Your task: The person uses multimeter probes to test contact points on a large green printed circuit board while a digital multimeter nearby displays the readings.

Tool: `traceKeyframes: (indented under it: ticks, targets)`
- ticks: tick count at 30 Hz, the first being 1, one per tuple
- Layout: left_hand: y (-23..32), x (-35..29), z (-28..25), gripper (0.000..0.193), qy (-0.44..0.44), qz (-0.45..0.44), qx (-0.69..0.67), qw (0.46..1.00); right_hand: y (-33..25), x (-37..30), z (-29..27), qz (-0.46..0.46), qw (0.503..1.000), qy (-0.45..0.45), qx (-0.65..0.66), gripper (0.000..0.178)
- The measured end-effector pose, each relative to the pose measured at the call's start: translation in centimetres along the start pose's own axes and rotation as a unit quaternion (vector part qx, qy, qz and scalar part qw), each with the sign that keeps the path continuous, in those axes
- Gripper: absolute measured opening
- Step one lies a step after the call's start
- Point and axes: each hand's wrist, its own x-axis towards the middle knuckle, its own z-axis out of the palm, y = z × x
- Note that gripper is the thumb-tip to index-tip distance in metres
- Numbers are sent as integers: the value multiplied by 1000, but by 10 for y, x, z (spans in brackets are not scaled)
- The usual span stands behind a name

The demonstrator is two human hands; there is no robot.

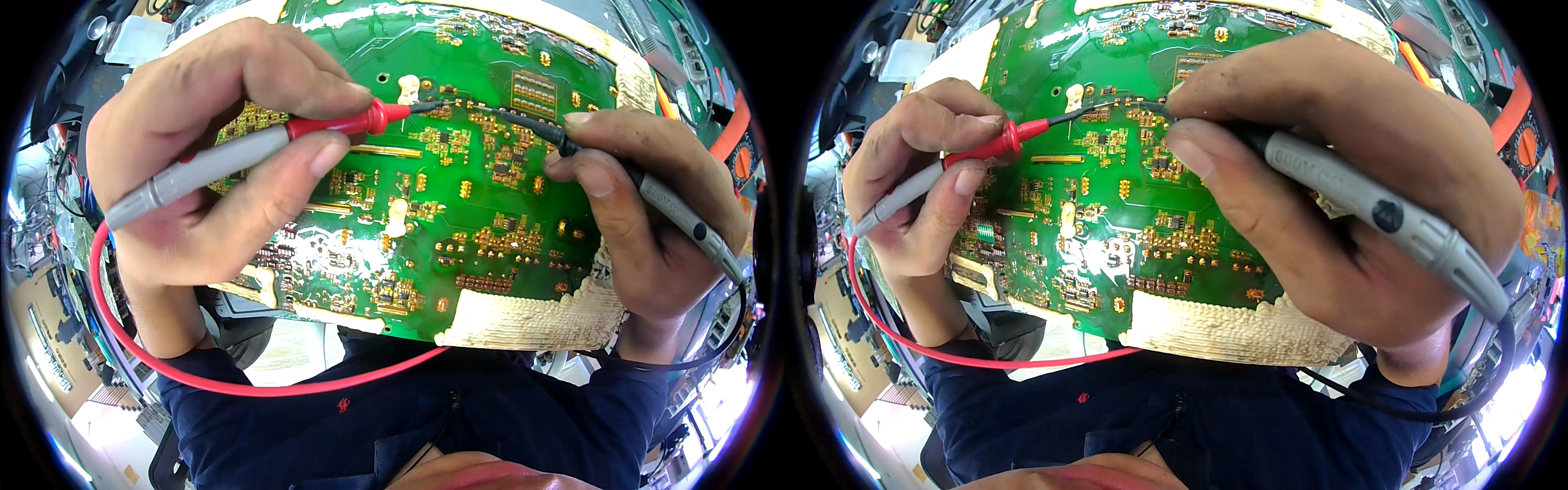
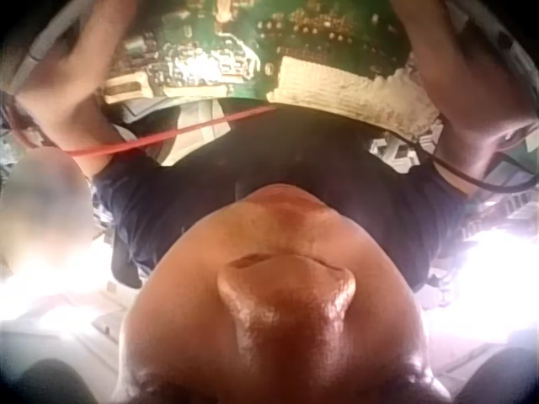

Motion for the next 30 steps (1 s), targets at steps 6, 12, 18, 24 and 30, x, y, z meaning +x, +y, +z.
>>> traceKeyframes:
  ticks: [6, 12, 18, 24, 30]
  targets:
    - [-7, 10, 2, 21, 4, 130, 5, 991, 15, -3, 9, -41, 996, 38, 64, 18]
    - [-1, 3, 12, 15, 76, 28, -35, 996, 16, 18, 5, -92, 994, 32, 55, 13]
    - [13, 5, 14, 5, 51, -22, -9, 998, 19, 11, 5, -84, 988, 94, 90, 12]
    - [-4, 5, 20, 9, 92, -17, -58, 994, 18, 12, 10, -85, 992, 69, 60, 11]
    - [2, 5, 5, 28, 112, 2, -58, 992, 9, 10, 5, -149, 989, 21, -2, 23]
